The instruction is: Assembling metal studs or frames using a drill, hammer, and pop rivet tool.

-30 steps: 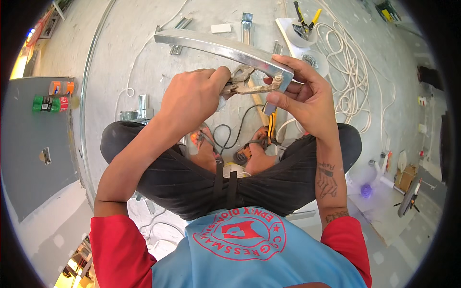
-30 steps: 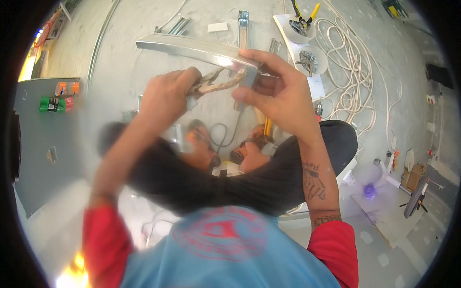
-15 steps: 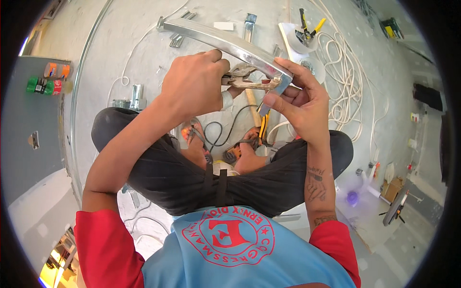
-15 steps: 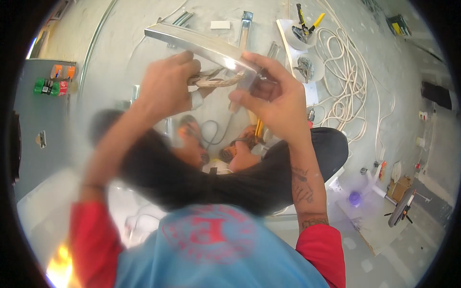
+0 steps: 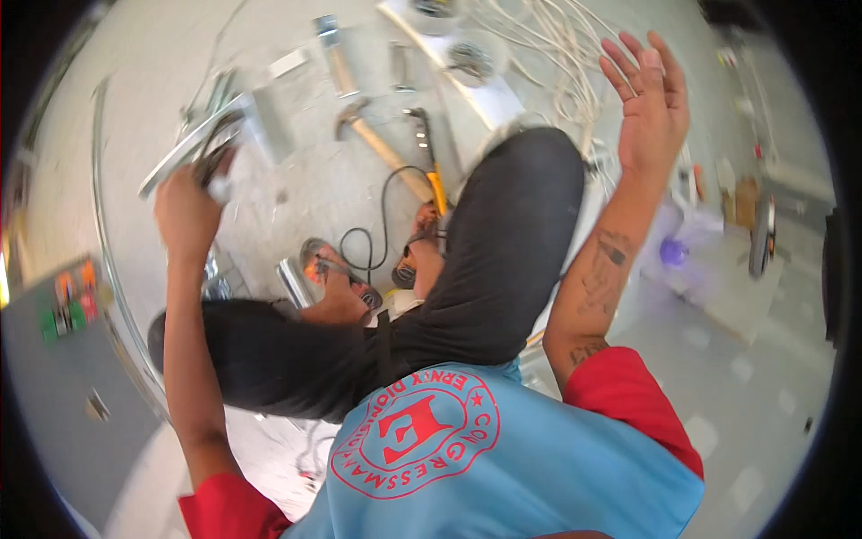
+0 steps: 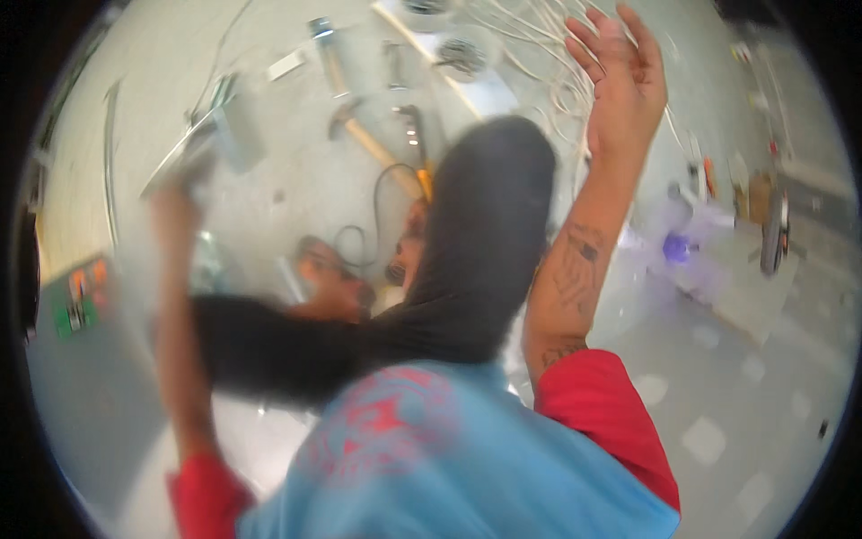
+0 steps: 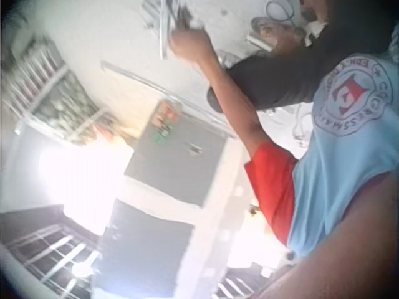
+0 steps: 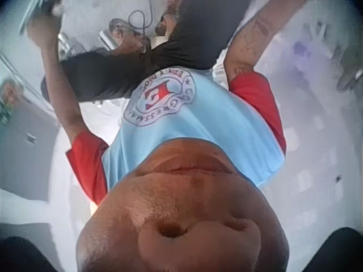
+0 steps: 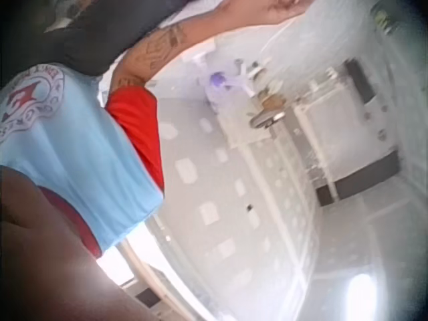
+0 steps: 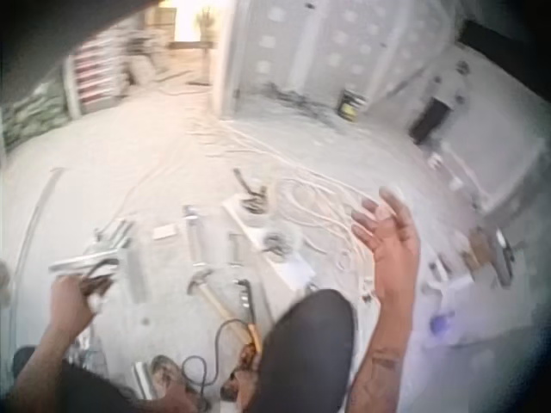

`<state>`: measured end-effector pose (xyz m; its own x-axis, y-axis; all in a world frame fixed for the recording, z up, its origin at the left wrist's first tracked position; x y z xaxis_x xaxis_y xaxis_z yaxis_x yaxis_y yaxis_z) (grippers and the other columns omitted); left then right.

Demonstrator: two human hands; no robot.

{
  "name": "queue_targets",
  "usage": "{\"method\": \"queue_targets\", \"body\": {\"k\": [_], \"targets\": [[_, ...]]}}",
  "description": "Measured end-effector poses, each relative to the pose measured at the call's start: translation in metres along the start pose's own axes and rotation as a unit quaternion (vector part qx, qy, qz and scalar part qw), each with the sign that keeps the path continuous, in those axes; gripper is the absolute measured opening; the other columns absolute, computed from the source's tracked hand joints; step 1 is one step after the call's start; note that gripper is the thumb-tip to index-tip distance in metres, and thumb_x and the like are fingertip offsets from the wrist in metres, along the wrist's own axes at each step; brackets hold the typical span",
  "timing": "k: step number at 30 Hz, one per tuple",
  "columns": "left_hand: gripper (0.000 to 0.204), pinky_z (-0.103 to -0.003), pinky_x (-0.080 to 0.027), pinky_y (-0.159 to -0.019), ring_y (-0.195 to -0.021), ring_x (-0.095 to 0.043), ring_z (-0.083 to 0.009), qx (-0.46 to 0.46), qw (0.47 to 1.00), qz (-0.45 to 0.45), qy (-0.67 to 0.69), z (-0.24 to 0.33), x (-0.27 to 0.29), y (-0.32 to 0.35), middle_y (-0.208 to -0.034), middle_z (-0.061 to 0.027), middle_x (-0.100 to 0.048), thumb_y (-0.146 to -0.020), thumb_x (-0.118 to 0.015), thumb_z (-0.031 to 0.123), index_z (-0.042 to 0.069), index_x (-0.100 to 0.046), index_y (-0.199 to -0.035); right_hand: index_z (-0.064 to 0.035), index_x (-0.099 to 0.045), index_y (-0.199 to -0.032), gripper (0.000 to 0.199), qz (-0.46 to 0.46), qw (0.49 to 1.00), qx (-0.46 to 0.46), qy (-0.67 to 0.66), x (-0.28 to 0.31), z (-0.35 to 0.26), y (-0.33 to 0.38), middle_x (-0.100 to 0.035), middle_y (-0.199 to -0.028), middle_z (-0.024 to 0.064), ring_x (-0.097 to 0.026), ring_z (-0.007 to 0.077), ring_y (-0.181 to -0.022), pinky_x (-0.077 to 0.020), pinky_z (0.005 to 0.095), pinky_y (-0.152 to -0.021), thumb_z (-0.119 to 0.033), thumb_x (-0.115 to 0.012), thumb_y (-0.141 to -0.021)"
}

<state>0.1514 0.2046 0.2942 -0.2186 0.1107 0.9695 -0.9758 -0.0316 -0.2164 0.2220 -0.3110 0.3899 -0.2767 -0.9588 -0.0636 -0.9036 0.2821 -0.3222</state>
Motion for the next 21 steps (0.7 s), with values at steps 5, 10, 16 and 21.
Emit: {"method": "queue_targets", "body": {"k": [5, 10, 16, 21], "targets": [[0.041, -0.05, -0.05, -0.062, -0.072, -0.066, -0.0422, -0.028, 0.999, -0.019, -0.006, -0.013, -0.013, 0.004, -0.076, -0.024, -0.067, -0.092, -0.065, 0.047, 0.008, -0.077, -0.096, 0.0059, -0.06, -0.122, 0.052, 0.278, 0.909, -0.255, 0.177, 0.201, 0.194, 0.131, -0.066, -0.105, 0.0128, -0.065, 0.0174, -0.086, -0.0531, 0.0298, -0.074, -0.033, -0.073, -0.091], [0.045, -0.05, -0.049, -0.06, -0.07, -0.066, -0.0428, 0.083, 0.985, -0.121, -0.087, -0.031, -0.036, -0.005, -0.075, -0.023, -0.067, -0.094, -0.062, 0.05, 0.007, -0.076, -0.094, -0.0005, -0.059, -0.112, 0.069, 0.214, 0.733, -0.604, 0.229, 0.238, 0.345, 0.347, -0.06, -0.084, 0.0097, -0.059, 0.0182, -0.065, -0.0467, 0.0317, -0.054, -0.053, -0.084, -0.075], [0.032, -0.05, -0.051, -0.071, -0.085, -0.067, -0.0402, -0.064, 0.996, -0.049, -0.044, 0.006, -0.039, -0.02, -0.091, -0.0186, -0.071, -0.095, -0.061, 0.043, 0.017, -0.076, -0.106, -0.0126, -0.061, -0.123, 0.051, 0.254, 0.767, -0.517, -0.282, 0.131, 0.395, 0.338, -0.066, -0.095, 0.0011, -0.065, 0.0192, -0.084, -0.0548, 0.0396, -0.078, -0.05, -0.071, -0.09], [0.023, -0.049, -0.054, -0.073, -0.09, -0.068, -0.037, 0.019, 0.979, -0.169, -0.11, -0.033, -0.09, -0.022, -0.096, -0.0171, -0.071, -0.09, -0.057, 0.018, 0.019, -0.076, -0.103, -0.0158, -0.065, -0.103, 0.036, 0.191, 0.828, -0.412, -0.328, 0.108, 0.368, 0.297, -0.064, -0.084, -0.0001, -0.064, 0.0173, -0.082, -0.0563, 0.0459, -0.072, -0.05, -0.07, -0.091]]}}
Point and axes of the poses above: each hand's wrist, its own y-axis away from the middle knuckle, its own x-axis out of the back of the hand, z = x × y, the point moved 9 cm from there along -y, towards the middle knuckle
